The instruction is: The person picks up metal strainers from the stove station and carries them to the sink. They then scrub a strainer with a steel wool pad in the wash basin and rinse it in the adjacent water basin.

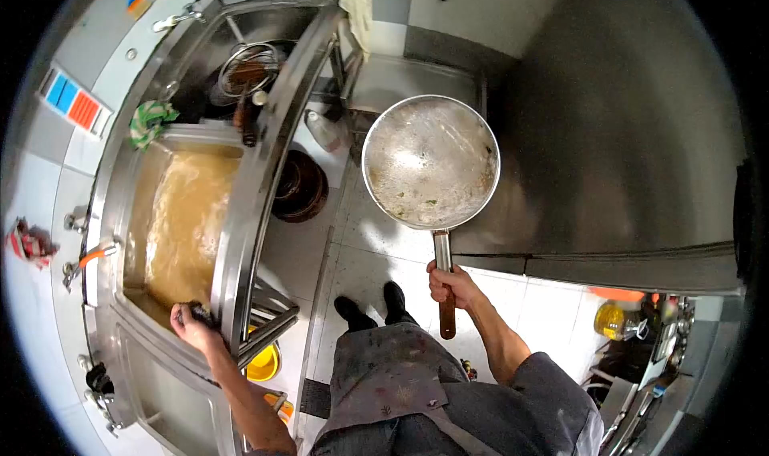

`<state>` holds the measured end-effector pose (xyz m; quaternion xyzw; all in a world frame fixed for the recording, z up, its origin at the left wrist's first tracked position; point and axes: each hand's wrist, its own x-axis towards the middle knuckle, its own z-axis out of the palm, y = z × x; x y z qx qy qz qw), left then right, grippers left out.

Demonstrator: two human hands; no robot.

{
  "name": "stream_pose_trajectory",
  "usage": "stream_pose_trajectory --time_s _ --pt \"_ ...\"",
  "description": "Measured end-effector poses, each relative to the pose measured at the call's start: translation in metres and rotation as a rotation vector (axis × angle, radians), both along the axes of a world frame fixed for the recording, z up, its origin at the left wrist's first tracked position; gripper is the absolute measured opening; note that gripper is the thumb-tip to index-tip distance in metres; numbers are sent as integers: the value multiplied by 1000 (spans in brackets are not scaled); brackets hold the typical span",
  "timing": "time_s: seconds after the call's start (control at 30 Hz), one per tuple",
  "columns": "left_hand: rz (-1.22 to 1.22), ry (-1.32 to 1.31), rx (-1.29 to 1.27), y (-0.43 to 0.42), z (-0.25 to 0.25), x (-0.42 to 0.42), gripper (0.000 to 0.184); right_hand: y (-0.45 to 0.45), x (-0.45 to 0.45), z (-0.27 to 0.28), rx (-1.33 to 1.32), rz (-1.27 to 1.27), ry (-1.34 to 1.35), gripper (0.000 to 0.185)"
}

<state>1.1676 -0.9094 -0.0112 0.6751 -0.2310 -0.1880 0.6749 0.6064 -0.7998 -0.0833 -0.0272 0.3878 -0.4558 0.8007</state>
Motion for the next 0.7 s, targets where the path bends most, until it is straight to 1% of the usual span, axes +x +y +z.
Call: stream_pose_trajectory --time_s 0.03,0.07,0.13,0.2,0.23,0.27,0.3,0.33,0.37,0.4,0.43,0.47,0.5,0.53,0.57,0.6,0.63,0.67,0.7 --pt "2 -4 -29 0 -5 2 16 -4 7 7 -44 45 13 15" --pt "-7 42 -36 1 -9 4 16 -10 15 9 -17 70 -4 14" --pt "-31 115 -81 3 -10 1 17 -26 33 41 -57 133 51 16" --pt "-78 87 -159 6 -18 2 18 -45 57 70 -84 232 136 21" --pt "-84 -54 -100 7 -10 -4 20 -54 68 82 -124 268 141 22" --pt "-81 -213 -152 8 -10 -7 20 -64 81 97 -167 299 209 23" --pt "-86 -224 -158 6 -23 2 20 -76 96 115 -214 335 276 24" --pt "-127 -242 -188 12 -7 -10 21 -84 106 126 -235 387 411 31" --pt "-173 110 -167 14 6 -13 20 -101 121 143 -377 437 540 37" --pt "-167 40 -210 13 -6 -8 18 -117 129 144 -479 463 586 41" --pt "-176 213 -214 11 -2 -10 17 -136 140 143 -582 480 627 44" --pt "-145 148 -137 11 14 -15 18 -154 158 156 -650 485 737 47" --pt "-137 250 -58 12 26 -18 18 -172 175 175 -713 486 847 51" --pt "-133 193 -33 14 36 -20 19 -187 193 199 -676 526 935 45" --pt "-139 147 -2 19 47 -21 19 -193 212 228 -703 528 1154 40" --pt "-132 192 0 18 43 -21 19 -220 221 229 -953 573 1298 39" --pt "-110 199 -2 19 34 -18 19 -245 233 229 -1138 621 1563 41" --pt "-113 148 6 19 22 -14 18 -278 247 218 -1358 603 1718 44" --pt "-114 96 10 17 15 -11 18 -293 273 240 -1398 761 1900 48"
